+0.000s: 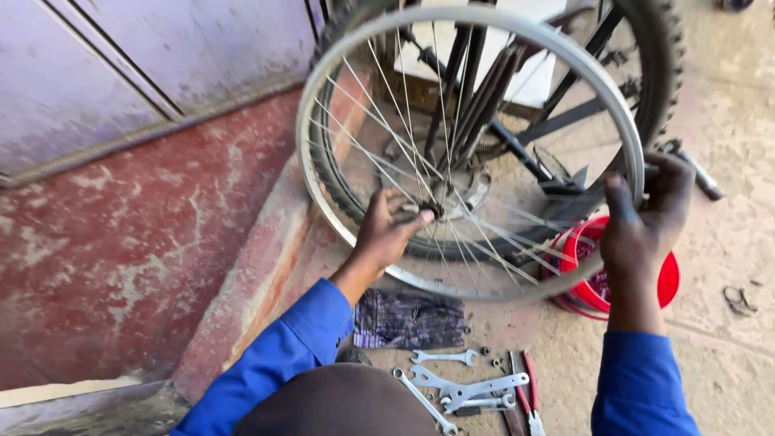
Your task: Cleaning and reassembling bicycle wheel hub bearings and axle using a cloth and wrenches.
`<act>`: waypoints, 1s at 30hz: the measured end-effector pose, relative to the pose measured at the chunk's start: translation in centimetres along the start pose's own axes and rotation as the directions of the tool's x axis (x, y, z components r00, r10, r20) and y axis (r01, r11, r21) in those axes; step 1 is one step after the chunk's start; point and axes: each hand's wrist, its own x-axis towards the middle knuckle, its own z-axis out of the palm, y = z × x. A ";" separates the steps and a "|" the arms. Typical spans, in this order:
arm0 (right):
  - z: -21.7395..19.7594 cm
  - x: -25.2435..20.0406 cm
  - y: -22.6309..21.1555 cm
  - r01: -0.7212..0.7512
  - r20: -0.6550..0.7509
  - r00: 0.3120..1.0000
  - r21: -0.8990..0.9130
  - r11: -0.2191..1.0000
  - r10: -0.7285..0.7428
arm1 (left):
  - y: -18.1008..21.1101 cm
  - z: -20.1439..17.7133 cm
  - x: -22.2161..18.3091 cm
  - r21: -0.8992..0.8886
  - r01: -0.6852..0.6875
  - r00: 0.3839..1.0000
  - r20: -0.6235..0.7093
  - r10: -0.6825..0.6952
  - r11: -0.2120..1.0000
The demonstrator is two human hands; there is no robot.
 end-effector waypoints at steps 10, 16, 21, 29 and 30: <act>-9.1 -3.2 -18.0 -0.195 0.113 0.979 0.279 0.940 0.169 | 13.8 -5.6 -9.5 -0.035 0.064 0.940 0.337 -0.048 0.997; -9.3 -6.9 -27.9 -0.265 0.225 0.957 0.433 0.862 0.182 | 20.3 -7.7 -13.2 -0.022 0.191 0.910 0.378 -0.169 0.981; -9.0 -7.6 -30.0 -0.152 0.100 0.988 0.458 0.876 0.119 | 26.8 -7.0 -20.4 0.191 0.080 0.955 0.266 -0.130 0.978; -6.4 -8.1 -33.4 -0.351 0.518 0.854 0.644 0.680 -0.050 | 29.9 -7.6 -23.4 -0.235 -0.563 0.820 -0.036 0.572 0.792; -6.3 -8.1 -33.7 -0.354 0.521 0.852 0.643 0.679 -0.048 | 29.4 -7.5 -23.0 -0.235 -0.560 0.822 -0.037 0.568 0.794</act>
